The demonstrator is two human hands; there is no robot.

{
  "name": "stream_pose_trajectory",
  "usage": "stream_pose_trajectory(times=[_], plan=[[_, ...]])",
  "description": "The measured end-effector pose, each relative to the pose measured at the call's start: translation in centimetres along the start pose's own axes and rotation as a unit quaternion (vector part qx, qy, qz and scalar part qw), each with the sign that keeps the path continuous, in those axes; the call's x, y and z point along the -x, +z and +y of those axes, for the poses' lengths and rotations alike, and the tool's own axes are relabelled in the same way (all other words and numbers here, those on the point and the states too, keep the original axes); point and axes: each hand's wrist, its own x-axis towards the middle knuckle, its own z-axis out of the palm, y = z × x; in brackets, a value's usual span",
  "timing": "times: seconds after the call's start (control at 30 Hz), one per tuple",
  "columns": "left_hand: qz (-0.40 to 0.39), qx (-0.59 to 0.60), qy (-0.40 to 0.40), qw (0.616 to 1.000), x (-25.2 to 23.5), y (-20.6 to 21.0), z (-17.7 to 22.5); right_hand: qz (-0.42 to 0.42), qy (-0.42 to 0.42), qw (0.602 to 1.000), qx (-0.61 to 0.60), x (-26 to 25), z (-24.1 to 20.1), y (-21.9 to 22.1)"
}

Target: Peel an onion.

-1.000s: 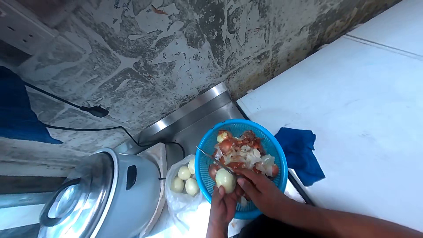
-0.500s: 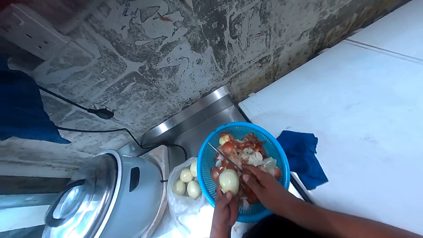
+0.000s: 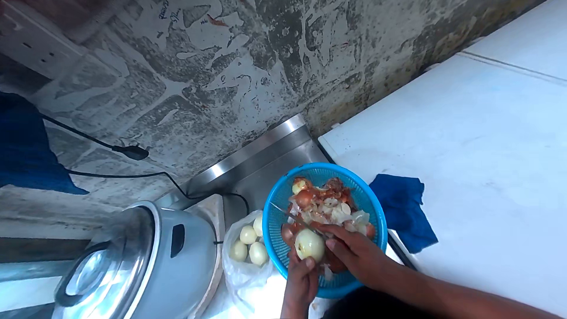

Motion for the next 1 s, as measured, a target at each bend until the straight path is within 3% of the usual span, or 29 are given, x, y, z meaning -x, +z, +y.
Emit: stream_pose_trajectory(times=[0.23,0.37,0.5,0.6,0.9,1.0], plan=[[-0.009,0.004,0.011,1.0,0.3,-0.2,0.0,-0.011,0.106,0.978,-0.182,-1.0,0.8,-0.4],[-0.008,0.002,0.023,1.0,0.3,-0.2,-0.1,-0.017,0.1,0.992,-0.081,-0.6,0.3,-0.9],[0.006,-0.004,0.034,0.999,0.0,0.1,-0.2,-0.041,0.003,0.996,0.081,0.6,-2.2,-1.8],[-0.004,-0.017,0.038,0.999,0.1,0.7,-0.1,-0.097,-0.017,0.986,0.133,0.6,-2.9,-2.2],[-0.037,-0.061,0.014,0.997,0.3,1.0,0.1,-0.097,-0.031,0.99,0.101,0.2,-1.4,-2.6],[-0.058,-0.062,0.014,0.996,0.1,0.7,0.1,-0.076,-0.006,0.997,0.032,-0.1,-1.0,-2.7]])
